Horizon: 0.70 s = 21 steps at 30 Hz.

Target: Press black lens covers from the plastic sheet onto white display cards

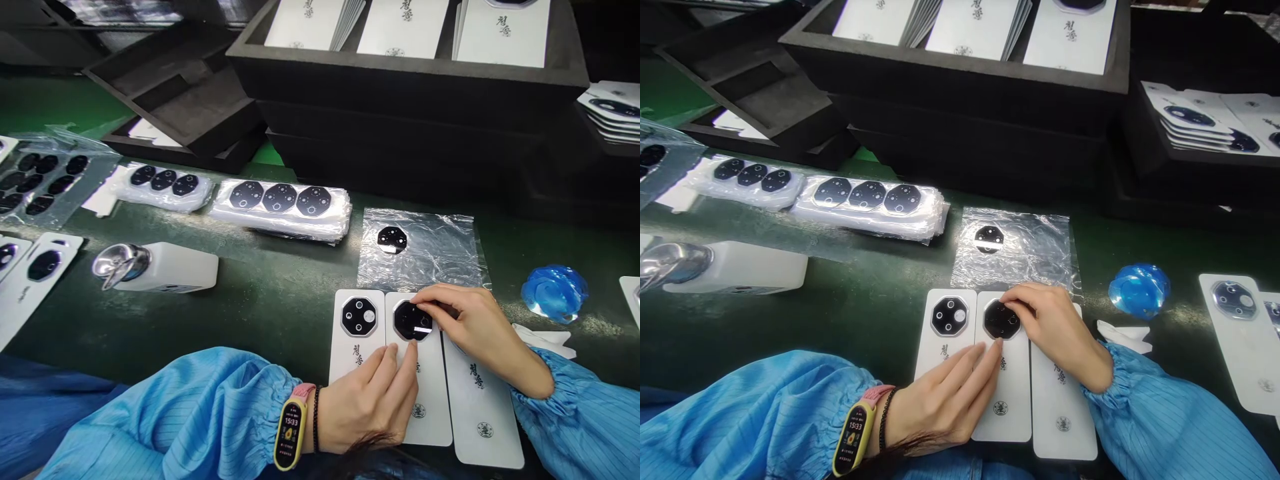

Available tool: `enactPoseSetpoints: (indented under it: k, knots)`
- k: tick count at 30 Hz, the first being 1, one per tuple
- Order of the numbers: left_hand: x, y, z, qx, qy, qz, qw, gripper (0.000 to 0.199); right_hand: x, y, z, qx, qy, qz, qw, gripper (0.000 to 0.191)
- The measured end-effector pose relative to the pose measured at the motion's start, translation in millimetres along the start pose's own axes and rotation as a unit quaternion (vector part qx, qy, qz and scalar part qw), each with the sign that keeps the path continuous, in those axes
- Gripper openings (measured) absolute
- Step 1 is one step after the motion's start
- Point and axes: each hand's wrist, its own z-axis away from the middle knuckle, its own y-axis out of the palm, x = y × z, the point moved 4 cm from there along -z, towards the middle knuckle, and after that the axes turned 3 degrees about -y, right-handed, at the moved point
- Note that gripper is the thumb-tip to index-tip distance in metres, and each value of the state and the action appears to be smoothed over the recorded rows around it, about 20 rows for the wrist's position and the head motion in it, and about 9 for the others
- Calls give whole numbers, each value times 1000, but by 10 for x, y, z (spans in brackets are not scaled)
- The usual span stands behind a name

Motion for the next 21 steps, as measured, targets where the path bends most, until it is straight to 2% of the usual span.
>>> enactPoseSetpoints:
  k: [3,9,14,21]
  knots:
    - [-8,4,3,13,-10,-6,1000,31,-2,5,0,-3,-1,-1,1000,24]
    - [-8,2,-6,5,-23,-1,1000,29,-1,4,10,-4,-13,1,1000,23]
    - [-7,1,-12,12,-15,-9,1000,30,3,9,13,-3,-29,3,1000,23]
    - [-8,0,-14,20,-20,-5,1000,29,33,-2,25,-31,-63,44,997,27]
